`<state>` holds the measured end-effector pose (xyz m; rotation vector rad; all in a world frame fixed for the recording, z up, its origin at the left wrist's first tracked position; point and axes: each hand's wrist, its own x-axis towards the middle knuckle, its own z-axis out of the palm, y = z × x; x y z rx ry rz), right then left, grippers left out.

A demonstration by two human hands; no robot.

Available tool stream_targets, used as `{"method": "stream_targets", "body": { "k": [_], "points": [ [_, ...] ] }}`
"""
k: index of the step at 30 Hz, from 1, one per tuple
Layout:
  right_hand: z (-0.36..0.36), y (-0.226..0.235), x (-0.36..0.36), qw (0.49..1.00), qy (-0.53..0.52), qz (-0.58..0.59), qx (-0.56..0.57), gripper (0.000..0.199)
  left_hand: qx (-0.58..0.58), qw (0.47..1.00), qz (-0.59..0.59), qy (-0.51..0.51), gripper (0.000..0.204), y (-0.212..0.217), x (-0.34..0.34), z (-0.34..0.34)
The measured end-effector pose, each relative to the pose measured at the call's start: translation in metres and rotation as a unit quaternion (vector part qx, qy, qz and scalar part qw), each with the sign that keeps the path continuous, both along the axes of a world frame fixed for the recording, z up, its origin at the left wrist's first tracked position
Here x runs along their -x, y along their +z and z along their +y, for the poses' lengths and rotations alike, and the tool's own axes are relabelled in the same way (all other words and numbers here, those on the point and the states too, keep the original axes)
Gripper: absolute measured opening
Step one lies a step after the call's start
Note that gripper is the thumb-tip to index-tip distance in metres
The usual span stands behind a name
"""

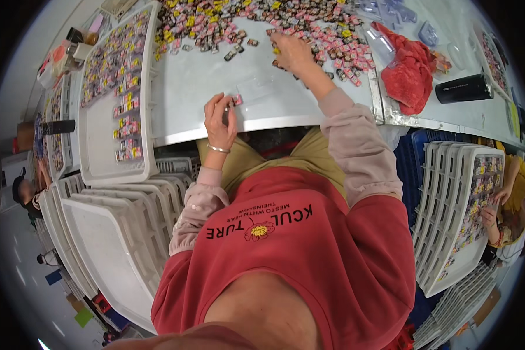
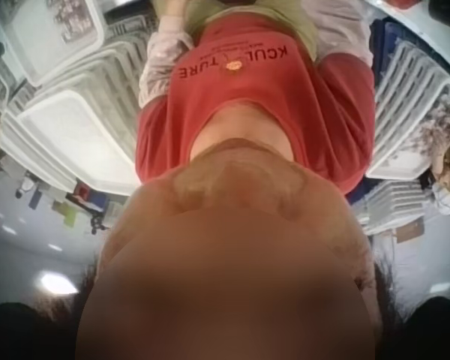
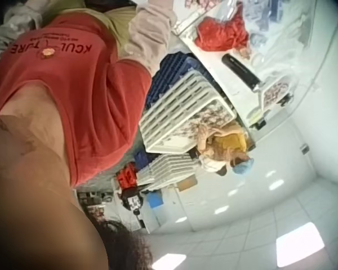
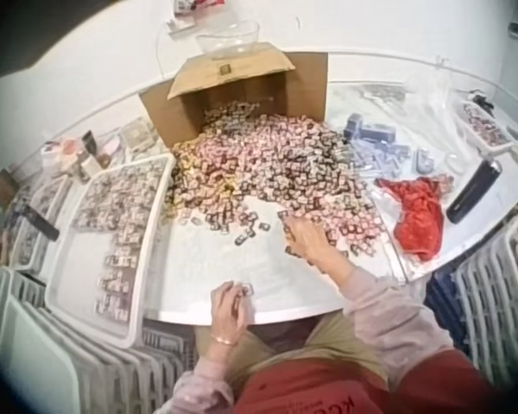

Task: Sorting small colorful toy pieces and placing them into clear plastic containers at a factory workstation.

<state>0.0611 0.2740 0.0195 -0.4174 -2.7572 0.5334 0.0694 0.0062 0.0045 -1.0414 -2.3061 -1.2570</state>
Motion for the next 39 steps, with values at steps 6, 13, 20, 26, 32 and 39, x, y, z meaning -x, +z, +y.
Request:
{"method": "stream_targets", "body": {
  "k": [6, 13, 20, 26, 32, 39],
  "points": [
    [0.01, 0.014, -0.009, 0.987, 0.102, 0.051, 0.116, 0.021, -0.103, 0.992, -0.066, 0.034, 0.025, -0.005, 0.011, -0.006],
    [-0.068, -0.003, -0.029, 0.907, 0.142, 0.014, 0.397, 0.014, -0.026, 0.999, 0.035, -0.02, 0.028, 0.004, 0.002, -0.003],
    [-0.101, -0.005, -0.035, 0.976, 0.096, 0.008, 0.194, 0.008, 0.063, 0.993, 0.081, -0.057, 0.029, -0.004, 0.001, 0.0],
    [-0.123, -0.005, -0.05, 0.993, 0.088, 0.073, 0.042, 0.007, 0.095, 0.992, 0.081, -0.034, 0.03, -0.001, -0.002, 0.001],
    [-0.07, -0.003, -0.066, 0.957, 0.068, 0.174, 0.22, 0.008, 0.121, 0.99, 0.061, -0.039, 0.032, 0.004, -0.003, -0.002],
    [0.0, -0.006, -0.087, 0.986, -0.059, 0.153, 0.025, 0.007, 0.045, 0.998, 0.025, -0.023, 0.031, 0.0, 0.0, 0.0]
  ]
}}
